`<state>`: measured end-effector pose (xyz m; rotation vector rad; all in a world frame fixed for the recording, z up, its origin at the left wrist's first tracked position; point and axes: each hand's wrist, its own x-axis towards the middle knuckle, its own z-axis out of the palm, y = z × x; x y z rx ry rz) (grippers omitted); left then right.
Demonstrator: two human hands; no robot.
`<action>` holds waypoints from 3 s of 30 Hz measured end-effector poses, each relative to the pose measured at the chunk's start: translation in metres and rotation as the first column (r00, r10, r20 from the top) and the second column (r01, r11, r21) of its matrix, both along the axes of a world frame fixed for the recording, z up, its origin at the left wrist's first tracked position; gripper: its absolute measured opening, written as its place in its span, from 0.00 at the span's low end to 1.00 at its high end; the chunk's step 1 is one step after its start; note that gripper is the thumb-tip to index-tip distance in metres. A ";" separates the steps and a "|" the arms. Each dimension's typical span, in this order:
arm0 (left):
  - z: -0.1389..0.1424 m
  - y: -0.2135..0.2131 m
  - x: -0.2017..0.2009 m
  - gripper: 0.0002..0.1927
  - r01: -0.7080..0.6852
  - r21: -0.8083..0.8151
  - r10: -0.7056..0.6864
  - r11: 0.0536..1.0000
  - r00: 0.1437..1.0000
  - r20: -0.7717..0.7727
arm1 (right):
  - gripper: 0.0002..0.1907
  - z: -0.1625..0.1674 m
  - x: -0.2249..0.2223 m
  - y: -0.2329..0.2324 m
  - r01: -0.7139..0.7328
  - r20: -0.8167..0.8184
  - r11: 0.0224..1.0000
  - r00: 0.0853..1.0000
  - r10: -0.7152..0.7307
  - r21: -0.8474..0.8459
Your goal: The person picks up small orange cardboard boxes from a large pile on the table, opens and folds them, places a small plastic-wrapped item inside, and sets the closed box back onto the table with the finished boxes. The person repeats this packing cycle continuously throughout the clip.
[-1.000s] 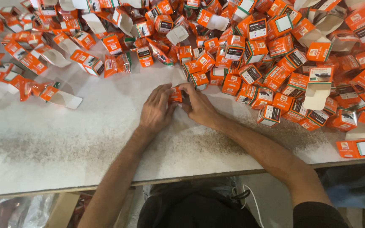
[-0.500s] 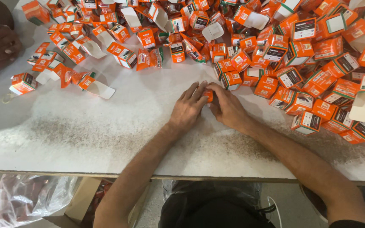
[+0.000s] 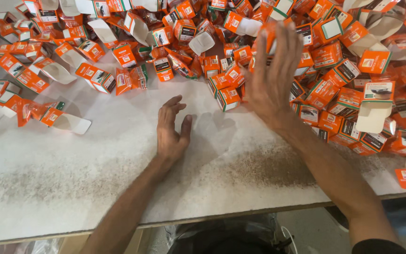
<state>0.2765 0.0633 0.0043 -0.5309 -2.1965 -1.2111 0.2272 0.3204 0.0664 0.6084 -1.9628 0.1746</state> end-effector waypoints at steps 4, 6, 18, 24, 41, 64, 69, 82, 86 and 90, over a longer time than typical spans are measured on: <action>0.003 0.014 -0.057 0.17 -0.005 -0.131 -0.018 0.991 0.985 -0.174 | 0.30 -0.028 -0.010 -0.022 -0.355 0.282 0.902 0.916 0.284 0.247; 0.013 0.016 -0.101 0.18 -0.067 -0.189 0.017 0.980 0.966 -0.257 | 0.32 -0.044 -0.020 -0.028 -0.372 0.413 0.886 0.879 0.239 0.278; 0.080 0.048 -0.231 0.15 -0.302 -0.371 0.143 0.878 0.906 -0.399 | 0.38 -0.060 -0.047 -0.009 -0.391 0.312 0.902 0.847 0.431 -0.184; 0.063 0.025 -0.130 0.21 0.191 -0.533 -0.434 0.825 0.818 -0.379 | 0.48 -0.065 -0.028 -0.028 -0.309 0.458 0.870 0.754 0.470 -0.384; 0.018 -0.063 -0.107 0.24 -0.130 -0.383 0.068 0.915 0.983 -0.171 | 0.29 -0.073 -0.010 -0.039 -0.395 0.540 0.645 0.354 0.764 -0.654; -0.004 0.040 -0.059 0.21 0.003 0.110 -0.021 0.994 0.987 0.160 | 0.33 -0.080 -0.022 -0.035 -0.286 0.614 0.778 0.487 0.621 -0.560; -0.019 0.028 -0.080 0.12 0.036 0.225 -0.160 0.974 0.811 0.562 | 0.37 -0.081 -0.017 -0.039 -0.283 0.607 0.756 0.463 0.647 -0.590; -0.004 -0.002 -0.074 0.09 0.134 0.648 -0.599 0.750 0.554 0.579 | 0.29 -0.073 -0.010 -0.041 -0.368 0.618 0.919 0.693 0.371 -0.140; -0.008 -0.008 -0.085 0.07 0.090 0.720 -0.665 0.688 0.474 0.577 | 0.23 -0.067 -0.016 -0.039 -0.319 0.557 0.935 0.810 0.185 0.154; -0.016 0.008 -0.096 0.05 0.098 0.509 -0.466 0.855 0.578 0.670 | 0.27 -0.067 -0.020 -0.036 -0.403 0.562 0.912 0.774 0.291 0.082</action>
